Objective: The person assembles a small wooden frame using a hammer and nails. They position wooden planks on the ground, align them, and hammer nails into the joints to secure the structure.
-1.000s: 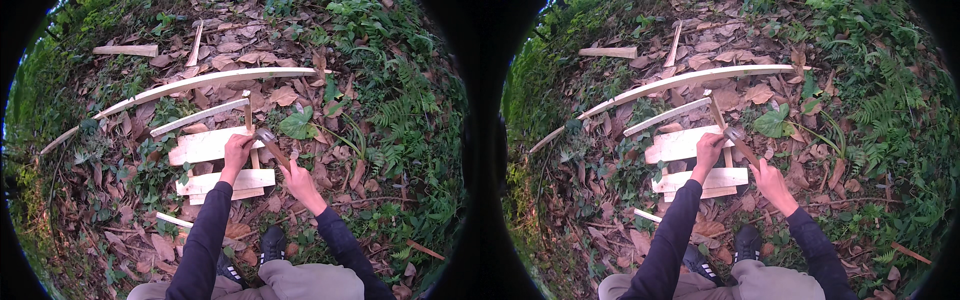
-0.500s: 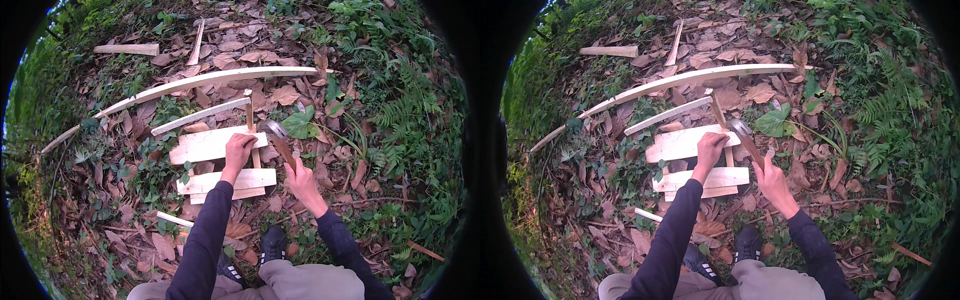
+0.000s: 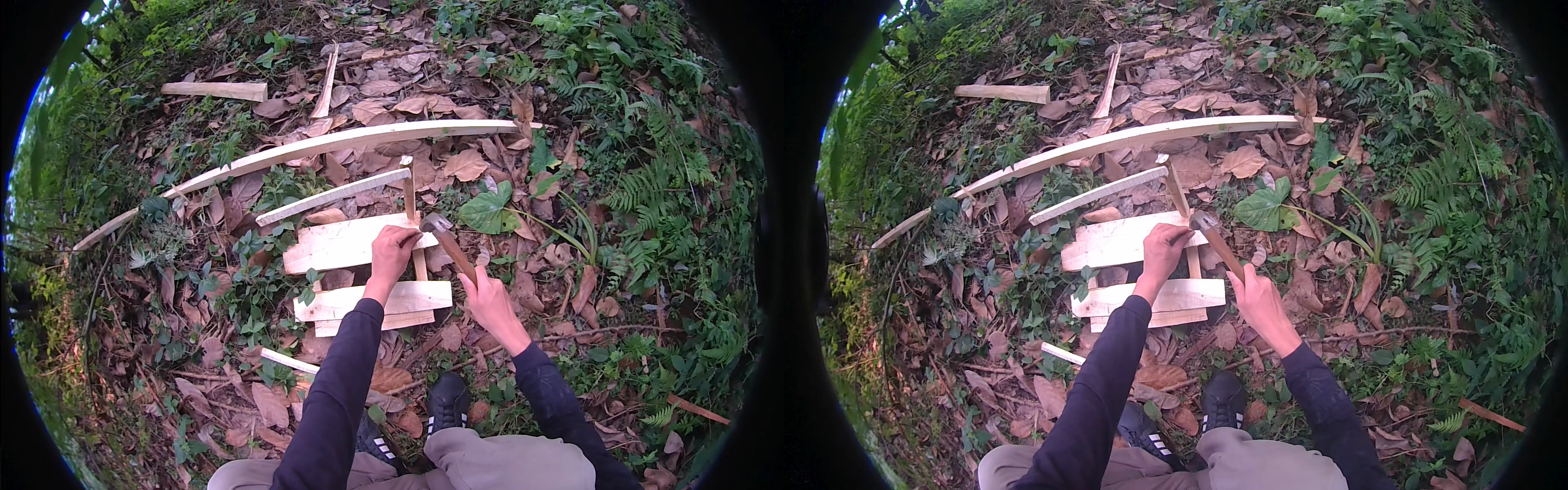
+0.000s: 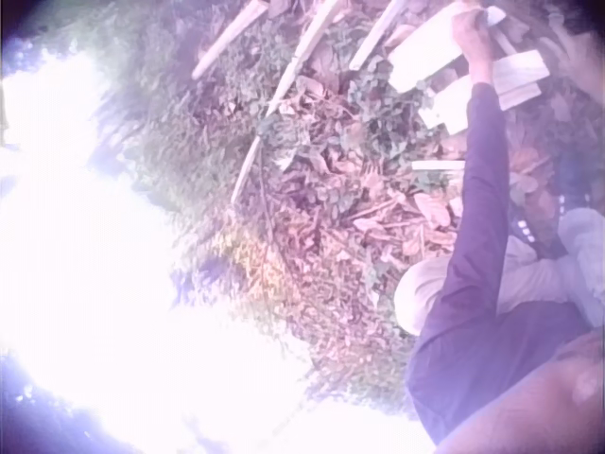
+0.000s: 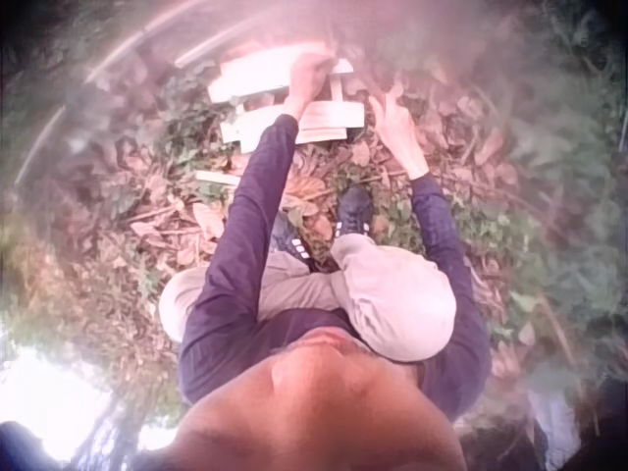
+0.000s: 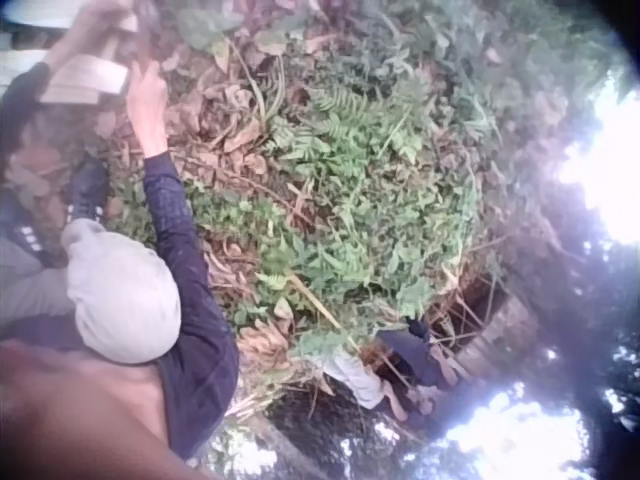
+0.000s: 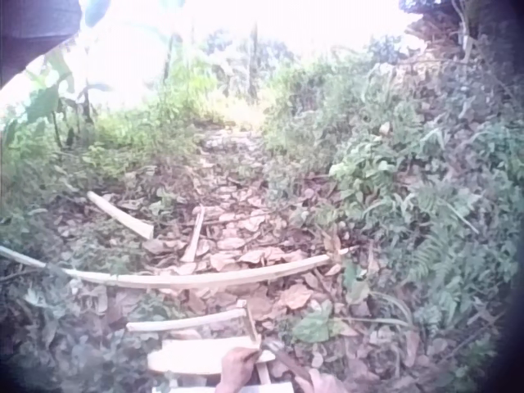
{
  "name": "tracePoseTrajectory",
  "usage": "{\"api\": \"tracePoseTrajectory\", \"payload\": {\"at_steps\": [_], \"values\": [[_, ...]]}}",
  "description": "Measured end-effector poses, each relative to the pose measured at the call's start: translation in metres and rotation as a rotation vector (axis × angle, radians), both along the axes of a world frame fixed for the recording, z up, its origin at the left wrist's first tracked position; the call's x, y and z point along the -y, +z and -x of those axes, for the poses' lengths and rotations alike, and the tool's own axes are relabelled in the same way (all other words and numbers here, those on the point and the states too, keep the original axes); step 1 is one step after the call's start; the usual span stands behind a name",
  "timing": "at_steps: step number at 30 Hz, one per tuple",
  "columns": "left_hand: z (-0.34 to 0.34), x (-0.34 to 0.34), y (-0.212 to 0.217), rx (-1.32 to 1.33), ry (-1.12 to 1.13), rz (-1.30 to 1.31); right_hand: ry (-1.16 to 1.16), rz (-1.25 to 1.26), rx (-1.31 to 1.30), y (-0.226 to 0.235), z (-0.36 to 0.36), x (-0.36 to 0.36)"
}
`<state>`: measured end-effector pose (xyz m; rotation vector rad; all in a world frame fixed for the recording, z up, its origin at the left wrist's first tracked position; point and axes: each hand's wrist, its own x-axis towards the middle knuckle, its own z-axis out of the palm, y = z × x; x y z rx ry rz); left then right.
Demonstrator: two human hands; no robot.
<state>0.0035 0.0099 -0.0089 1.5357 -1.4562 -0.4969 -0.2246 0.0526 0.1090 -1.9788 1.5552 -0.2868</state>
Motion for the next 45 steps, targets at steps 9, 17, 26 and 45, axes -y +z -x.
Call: {"api": "tracePoseTrajectory", "payload": {"at_steps": [9, 17, 26, 45], "values": [[0.001, 0.001, 0.001, -0.043, -0.029, -0.004, -0.253, -0.054, 0.218, -0.006, -0.006, -0.031], [0.001, -0.002, -0.001, 0.031, -0.013, 0.027, -0.094, 0.04, 0.164, -0.005, -0.01, -0.019], [0.001, -0.004, -0.003, 0.008, -0.021, 0.016, -0.023, 0.102, 0.077, -0.008, -0.003, -0.004], [0.0, -0.005, 0.0, -0.028, -0.017, 0.008, 0.032, 0.122, 0.085, 0.005, 0.0, -0.001]]}}
